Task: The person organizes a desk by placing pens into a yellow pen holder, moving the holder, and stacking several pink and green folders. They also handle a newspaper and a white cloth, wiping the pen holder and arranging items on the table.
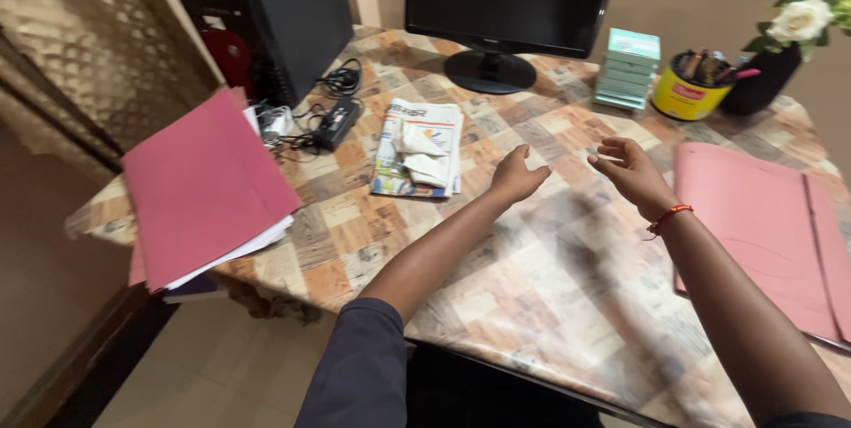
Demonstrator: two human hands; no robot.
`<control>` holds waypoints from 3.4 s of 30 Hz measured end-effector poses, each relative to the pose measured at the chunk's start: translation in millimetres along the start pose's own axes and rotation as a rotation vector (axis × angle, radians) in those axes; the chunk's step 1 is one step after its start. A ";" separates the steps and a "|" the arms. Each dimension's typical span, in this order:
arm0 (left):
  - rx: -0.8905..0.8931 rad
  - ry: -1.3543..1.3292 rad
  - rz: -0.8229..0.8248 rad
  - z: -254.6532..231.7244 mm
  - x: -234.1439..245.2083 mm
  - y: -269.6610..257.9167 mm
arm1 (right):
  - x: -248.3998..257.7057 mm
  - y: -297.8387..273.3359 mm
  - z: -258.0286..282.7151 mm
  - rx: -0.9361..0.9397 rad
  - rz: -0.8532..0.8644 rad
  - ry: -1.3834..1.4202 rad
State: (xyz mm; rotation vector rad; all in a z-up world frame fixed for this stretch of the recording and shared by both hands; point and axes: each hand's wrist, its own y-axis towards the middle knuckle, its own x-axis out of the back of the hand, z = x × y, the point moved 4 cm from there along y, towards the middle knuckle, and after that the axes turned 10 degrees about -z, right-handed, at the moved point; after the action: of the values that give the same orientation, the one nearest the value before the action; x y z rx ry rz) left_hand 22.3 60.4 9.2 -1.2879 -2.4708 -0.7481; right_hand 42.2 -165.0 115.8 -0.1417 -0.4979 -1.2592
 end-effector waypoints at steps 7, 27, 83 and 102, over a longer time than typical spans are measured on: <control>0.045 -0.015 -0.090 40.0 76.4 11.5 | -79.4 9.0 50.3 0.022 0.113 0.060; -0.202 -0.295 -0.615 112.3 321.1 -4.5 | -326.0 16.3 149.6 0.135 0.479 0.208; 0.096 -0.026 -0.986 218.8 526.8 -94.9 | -526.2 -57.0 227.8 0.394 0.523 0.213; 0.744 0.468 -0.842 216.7 594.0 -127.9 | -493.9 -41.8 205.6 0.268 0.450 0.091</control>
State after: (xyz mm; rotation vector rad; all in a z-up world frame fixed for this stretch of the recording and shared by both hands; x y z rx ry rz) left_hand -421.7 526.5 51.2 0.1917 -2.4249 -0.1619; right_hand -161.6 329.8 76.5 0.0309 -0.5167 -0.7482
